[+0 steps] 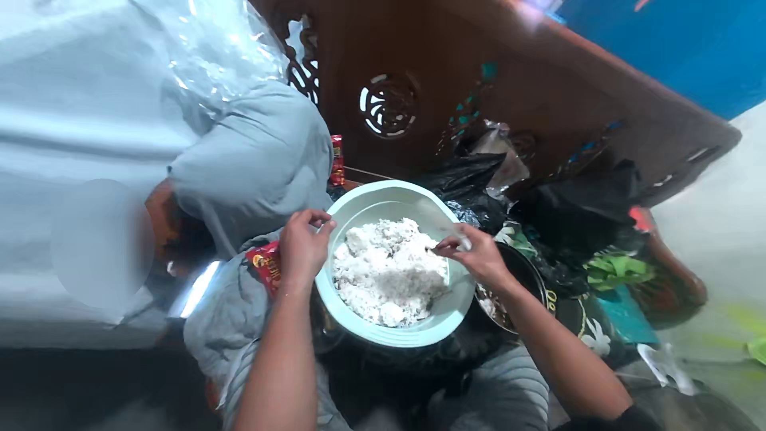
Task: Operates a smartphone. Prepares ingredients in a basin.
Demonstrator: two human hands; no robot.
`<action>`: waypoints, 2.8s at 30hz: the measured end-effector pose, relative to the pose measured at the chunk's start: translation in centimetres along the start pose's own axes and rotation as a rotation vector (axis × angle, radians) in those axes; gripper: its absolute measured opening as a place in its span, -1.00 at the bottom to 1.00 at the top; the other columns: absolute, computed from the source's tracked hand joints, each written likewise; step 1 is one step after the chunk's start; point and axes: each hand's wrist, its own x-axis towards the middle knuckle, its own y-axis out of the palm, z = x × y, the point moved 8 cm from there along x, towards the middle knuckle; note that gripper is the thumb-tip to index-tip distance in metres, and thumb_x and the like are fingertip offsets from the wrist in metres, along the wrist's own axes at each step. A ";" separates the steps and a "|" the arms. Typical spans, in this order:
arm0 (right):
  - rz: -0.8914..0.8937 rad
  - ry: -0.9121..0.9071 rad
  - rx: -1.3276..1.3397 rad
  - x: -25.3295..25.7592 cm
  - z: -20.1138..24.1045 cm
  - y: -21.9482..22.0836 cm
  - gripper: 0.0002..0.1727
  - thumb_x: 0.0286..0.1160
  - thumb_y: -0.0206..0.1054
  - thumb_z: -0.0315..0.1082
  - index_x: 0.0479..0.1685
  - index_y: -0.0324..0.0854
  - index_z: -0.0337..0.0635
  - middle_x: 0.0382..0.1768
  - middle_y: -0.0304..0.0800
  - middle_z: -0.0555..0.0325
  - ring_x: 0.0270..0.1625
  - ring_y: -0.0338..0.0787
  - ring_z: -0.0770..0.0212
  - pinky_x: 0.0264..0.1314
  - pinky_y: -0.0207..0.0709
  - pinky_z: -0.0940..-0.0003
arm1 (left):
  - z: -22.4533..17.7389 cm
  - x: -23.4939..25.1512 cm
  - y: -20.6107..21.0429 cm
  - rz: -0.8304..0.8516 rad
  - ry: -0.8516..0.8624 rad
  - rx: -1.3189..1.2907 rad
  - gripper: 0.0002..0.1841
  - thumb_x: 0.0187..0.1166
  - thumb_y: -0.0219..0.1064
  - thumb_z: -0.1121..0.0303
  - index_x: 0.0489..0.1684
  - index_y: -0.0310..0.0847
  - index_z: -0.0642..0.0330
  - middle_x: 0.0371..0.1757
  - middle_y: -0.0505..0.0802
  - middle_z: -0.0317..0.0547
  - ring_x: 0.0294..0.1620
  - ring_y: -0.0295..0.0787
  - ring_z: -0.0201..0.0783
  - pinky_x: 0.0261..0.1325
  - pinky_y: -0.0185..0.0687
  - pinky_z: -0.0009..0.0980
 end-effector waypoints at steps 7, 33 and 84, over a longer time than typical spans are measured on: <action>-0.155 0.236 -0.482 -8.5 -4.1 -11.8 -0.46 0.36 0.55 -0.45 0.40 0.64 0.00 0.06 0.90 0.15 0.09 0.89 0.16 0.25 0.76 0.01 | -0.9 -1.0 0.0 -0.011 0.043 -0.013 -0.77 0.64 0.44 0.24 0.04 0.74 0.19 0.03 0.78 0.14 -0.11 0.72 0.10 -0.04 0.61 0.19; 0.499 -0.422 -0.892 9.7 -3.1 9.3 -0.78 0.70 0.27 -0.17 0.06 0.84 0.14 -0.07 0.94 0.29 0.06 0.86 0.20 0.53 0.35 -0.17 | -0.5 0.1 0.4 -0.012 0.018 0.031 -0.85 0.60 0.44 0.41 0.04 0.78 0.10 -0.02 0.77 0.01 -0.08 0.73 -0.04 0.02 0.68 0.01; -0.184 0.097 -0.627 -4.9 -1.6 -9.4 -0.80 0.50 0.51 -0.31 0.05 0.83 -0.04 -0.04 0.93 0.10 0.02 0.90 0.11 0.18 0.73 -0.12 | -0.3 0.2 0.8 0.024 0.009 0.066 -0.82 0.62 0.45 0.30 0.07 0.78 0.08 0.07 0.78 0.04 0.03 0.73 0.01 0.11 0.63 0.09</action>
